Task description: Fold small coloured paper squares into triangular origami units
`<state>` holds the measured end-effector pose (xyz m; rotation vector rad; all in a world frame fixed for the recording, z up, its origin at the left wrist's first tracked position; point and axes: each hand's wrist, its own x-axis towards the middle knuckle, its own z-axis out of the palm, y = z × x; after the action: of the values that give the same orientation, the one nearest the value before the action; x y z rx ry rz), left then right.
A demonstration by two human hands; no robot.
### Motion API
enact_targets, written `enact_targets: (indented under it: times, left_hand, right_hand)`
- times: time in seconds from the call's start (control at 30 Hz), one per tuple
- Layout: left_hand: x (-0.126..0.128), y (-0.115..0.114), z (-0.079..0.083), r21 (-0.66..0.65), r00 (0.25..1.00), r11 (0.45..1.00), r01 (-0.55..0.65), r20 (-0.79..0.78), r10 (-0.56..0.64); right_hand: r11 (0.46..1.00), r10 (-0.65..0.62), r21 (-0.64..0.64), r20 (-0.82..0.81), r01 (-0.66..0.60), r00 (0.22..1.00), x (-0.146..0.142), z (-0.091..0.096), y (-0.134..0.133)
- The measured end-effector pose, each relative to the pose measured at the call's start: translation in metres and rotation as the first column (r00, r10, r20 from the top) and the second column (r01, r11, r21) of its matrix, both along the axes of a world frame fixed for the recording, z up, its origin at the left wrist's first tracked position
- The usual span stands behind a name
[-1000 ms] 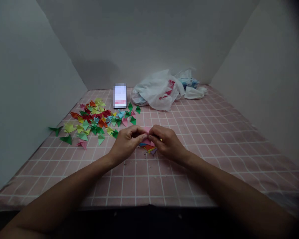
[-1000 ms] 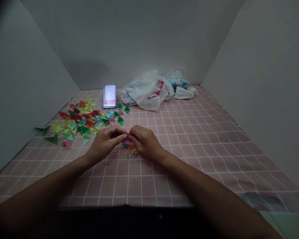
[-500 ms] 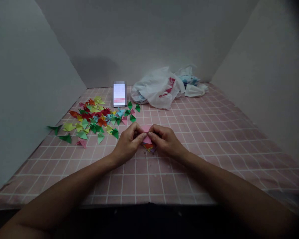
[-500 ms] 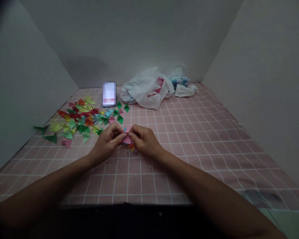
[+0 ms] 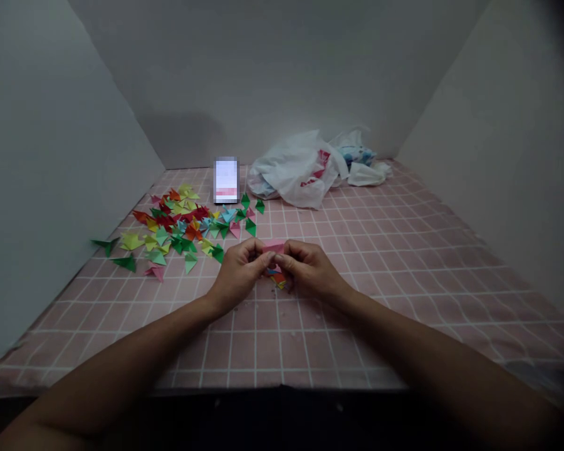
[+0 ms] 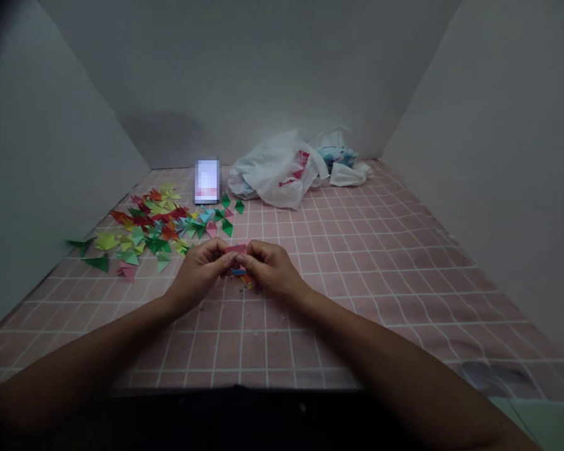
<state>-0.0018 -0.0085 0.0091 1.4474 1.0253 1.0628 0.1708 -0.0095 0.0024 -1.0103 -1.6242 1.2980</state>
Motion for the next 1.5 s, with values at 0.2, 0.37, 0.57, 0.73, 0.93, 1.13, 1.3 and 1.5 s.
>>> enact_targets:
  times: [0.2, 0.37, 0.57, 0.73, 0.93, 1.13, 1.3, 1.5]
  left_hand:
    - [-0.002, -0.001, 0.000, -0.047, 1.000, 0.999, 0.019, 0.021, -0.018]
    - [-0.005, 0.002, 0.001, 0.104, 0.996, 0.994, 0.031, -0.083, -0.023]
    - [-0.007, 0.005, 0.003, 0.157, 0.990, 0.988, -0.002, -0.141, 0.024]
    - [-0.005, 0.002, 0.006, 0.092, 0.995, 0.995, -0.046, -0.086, 0.054]
    - [-0.006, 0.004, 0.004, 0.119, 0.989, 0.992, 0.040, -0.143, -0.023]
    - [-0.007, 0.005, 0.003, 0.167, 0.984, 0.986, 0.023, -0.178, 0.007]
    - [-0.007, 0.005, 0.001, 0.213, 0.973, 0.977, -0.015, -0.223, 0.063]
    - [-0.002, 0.006, -0.004, -0.048, 0.993, 0.994, 0.098, -0.063, -0.101]
  right_hand:
    - [0.977, -0.053, 0.210, 0.125, 0.026, 0.991, 0.002, 0.000, 0.001]
    - [0.943, 0.007, 0.322, 0.233, -0.084, 0.973, 0.008, 0.008, 0.007]
    - [0.957, 0.039, 0.276, 0.190, -0.092, 0.981, 0.010, 0.005, 0.010]
    - [0.997, 0.054, 0.044, 0.042, -0.056, 0.998, 0.007, -0.002, 0.009]
    - [0.962, -0.070, 0.270, 0.166, 0.023, 0.984, 0.012, 0.005, 0.011]
    - [0.981, -0.040, 0.195, 0.145, 0.011, 0.989, 0.010, 0.004, 0.011]
    - [1.000, 0.012, -0.020, -0.019, -0.013, 1.000, 0.006, 0.001, 0.008]
    - [0.990, -0.127, 0.063, 0.008, 0.126, 0.992, 0.005, 0.003, 0.004]
